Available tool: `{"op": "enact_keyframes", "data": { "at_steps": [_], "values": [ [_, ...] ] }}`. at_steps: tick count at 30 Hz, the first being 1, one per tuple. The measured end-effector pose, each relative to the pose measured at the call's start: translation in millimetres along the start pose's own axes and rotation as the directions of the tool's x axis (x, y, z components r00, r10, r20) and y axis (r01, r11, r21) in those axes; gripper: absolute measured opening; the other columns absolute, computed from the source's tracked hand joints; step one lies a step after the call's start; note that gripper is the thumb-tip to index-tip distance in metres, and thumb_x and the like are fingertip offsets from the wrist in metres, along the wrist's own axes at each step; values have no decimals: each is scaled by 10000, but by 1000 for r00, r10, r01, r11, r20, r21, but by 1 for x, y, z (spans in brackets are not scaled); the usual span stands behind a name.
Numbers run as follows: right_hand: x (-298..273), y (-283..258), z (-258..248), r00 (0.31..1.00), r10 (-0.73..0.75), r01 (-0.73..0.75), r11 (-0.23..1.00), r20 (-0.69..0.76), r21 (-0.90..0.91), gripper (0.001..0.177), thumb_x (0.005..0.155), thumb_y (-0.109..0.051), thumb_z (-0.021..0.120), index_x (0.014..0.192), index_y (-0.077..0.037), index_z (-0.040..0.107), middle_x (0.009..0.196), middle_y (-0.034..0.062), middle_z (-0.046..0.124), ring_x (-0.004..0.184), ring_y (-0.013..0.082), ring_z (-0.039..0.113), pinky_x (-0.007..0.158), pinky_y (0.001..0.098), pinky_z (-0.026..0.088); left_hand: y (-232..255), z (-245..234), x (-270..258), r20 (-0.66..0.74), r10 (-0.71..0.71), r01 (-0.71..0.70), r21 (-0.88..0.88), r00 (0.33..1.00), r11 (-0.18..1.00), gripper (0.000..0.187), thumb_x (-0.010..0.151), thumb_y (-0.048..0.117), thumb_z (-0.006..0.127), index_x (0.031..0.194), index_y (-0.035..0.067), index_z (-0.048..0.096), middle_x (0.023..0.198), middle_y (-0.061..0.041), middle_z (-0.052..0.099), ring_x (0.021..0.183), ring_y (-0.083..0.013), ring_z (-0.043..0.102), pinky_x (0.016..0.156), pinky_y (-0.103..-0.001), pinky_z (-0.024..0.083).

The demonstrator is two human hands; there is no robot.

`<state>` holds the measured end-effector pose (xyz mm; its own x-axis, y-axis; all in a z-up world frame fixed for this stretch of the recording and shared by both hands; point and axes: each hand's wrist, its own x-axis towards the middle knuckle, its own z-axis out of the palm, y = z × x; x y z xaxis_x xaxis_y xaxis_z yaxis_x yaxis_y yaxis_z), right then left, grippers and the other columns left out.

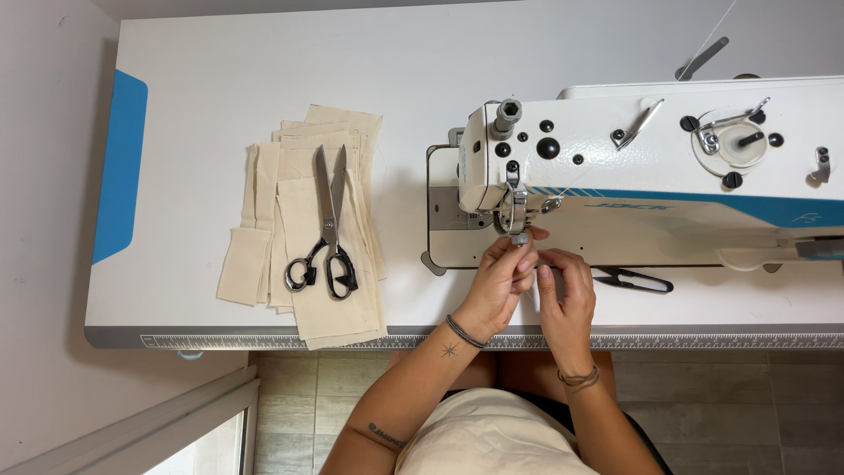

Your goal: Threading an industrial sewing machine and preparing fabric strips for sewing.

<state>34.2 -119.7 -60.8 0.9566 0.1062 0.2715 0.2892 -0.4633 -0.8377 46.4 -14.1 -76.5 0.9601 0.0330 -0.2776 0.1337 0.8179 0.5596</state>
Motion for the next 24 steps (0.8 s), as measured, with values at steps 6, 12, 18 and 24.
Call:
{"op": "enact_keyframes", "data": {
  "at_steps": [6,12,18,24],
  "values": [
    [1,-7,0,1000,-5,5,1000,-6,5,206,1091,-157,545,1194,-22,662,1103,138,662,1086,334,614,934,437,494,17,3,-6,-74,47,-43,54,996,998,235,1048,164,590,1218,24,672,656,60,353,552,25,222,427,-99,219],
    [-2,-2,0,999,-35,35,999,-9,-11,181,1088,-141,549,1181,-29,656,1099,129,661,1083,331,616,928,440,490,8,10,-5,-31,15,-13,55,999,998,255,1044,213,629,1193,12,681,659,57,389,549,39,243,430,-94,216],
    [-4,3,0,998,-59,59,998,-16,-17,146,1071,-111,567,1157,-31,653,1080,130,661,1043,347,615,904,451,486,7,24,-5,11,-6,6,37,1000,999,263,1050,231,633,1190,14,679,668,63,386,548,52,230,423,-77,229],
    [-4,4,-2,998,-65,65,998,-18,-8,150,1075,-114,562,1161,-36,657,1076,121,665,1041,329,621,902,436,482,4,20,-5,-21,4,-3,32,1000,999,267,1050,246,635,1183,18,677,667,63,383,543,44,239,421,-84,231]
  ]
}}
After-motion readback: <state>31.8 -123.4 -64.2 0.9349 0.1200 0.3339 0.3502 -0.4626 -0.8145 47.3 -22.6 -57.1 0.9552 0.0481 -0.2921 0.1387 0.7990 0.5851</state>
